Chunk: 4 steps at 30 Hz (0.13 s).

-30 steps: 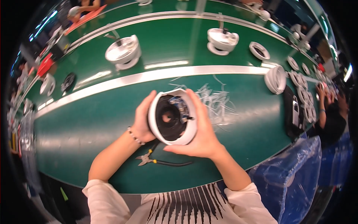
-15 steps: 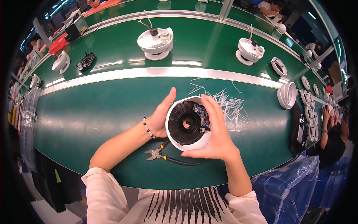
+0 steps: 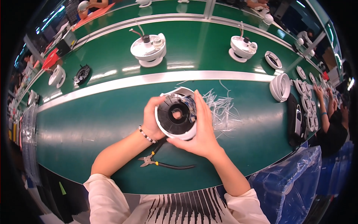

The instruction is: The recorder is assembling dome-style security cameras on a production line, using pliers to trim wires and fitting the internal camera components into white plastic housings.

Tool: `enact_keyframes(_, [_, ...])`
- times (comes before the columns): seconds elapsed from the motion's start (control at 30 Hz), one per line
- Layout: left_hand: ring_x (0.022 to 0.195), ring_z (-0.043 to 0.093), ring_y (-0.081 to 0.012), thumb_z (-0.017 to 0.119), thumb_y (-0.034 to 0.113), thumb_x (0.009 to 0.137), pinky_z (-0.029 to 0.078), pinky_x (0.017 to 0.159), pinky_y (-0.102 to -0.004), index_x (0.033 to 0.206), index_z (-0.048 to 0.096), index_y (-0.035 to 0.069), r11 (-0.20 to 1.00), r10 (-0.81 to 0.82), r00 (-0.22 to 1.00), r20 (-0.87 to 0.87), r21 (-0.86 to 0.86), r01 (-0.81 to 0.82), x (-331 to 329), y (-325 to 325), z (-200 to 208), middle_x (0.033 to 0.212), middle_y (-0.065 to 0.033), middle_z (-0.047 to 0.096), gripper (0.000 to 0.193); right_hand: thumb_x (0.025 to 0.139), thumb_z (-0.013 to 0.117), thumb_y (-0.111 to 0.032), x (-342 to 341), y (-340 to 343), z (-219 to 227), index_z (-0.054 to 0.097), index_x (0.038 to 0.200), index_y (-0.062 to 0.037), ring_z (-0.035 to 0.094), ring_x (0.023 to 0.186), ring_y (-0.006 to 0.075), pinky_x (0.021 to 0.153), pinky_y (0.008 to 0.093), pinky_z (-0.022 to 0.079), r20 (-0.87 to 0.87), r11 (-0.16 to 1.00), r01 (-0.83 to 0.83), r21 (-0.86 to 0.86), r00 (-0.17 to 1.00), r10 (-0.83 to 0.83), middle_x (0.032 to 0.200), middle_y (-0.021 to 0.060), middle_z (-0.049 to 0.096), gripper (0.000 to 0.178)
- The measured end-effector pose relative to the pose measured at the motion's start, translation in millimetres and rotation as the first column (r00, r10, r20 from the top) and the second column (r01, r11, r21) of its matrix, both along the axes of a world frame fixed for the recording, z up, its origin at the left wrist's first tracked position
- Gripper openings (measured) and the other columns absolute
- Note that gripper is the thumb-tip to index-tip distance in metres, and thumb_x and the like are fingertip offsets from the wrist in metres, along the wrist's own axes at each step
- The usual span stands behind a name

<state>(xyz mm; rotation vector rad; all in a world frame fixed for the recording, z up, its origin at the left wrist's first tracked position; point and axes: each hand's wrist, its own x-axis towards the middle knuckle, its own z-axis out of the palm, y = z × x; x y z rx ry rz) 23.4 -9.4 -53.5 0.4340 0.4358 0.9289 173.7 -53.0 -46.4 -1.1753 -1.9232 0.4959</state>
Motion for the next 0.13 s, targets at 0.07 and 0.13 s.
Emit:
enact_keyframes(0.07, [0.094,0.054,-0.0256,0.037,0.041,0.078,0.043,0.085,-0.0386,0.112,0.045,0.000,0.999,0.032,0.999,-0.008,-0.041,-0.032,9,17,5,0.106,-0.0154,0.053,0.054,0.059,0.072,-0.034,-2,0,-9,0.008,0.130,0.0038,0.018,0.121,0.0424,0.098,0.0485,0.015,-0.074,0.996,0.087,-0.016,0.993,-0.088,0.132,0.0252,0.016,0.103])
enact_keyframes(0.13, [0.095,0.054,-0.0269,0.038,0.045,0.078,0.043,0.085,-0.0391,0.113,0.044,0.000,0.995,0.051,0.997,-0.065,-0.077,-0.056,19,41,9,0.106,-0.0154,0.054,0.057,0.062,0.070,-0.035,-2,-2,-11,0.006,0.131,0.0021,0.009,0.125,0.0406,0.097,0.0539,0.009,-0.016,0.988,0.147,0.044,0.989,-0.146,0.135,0.0234,0.009,0.100])
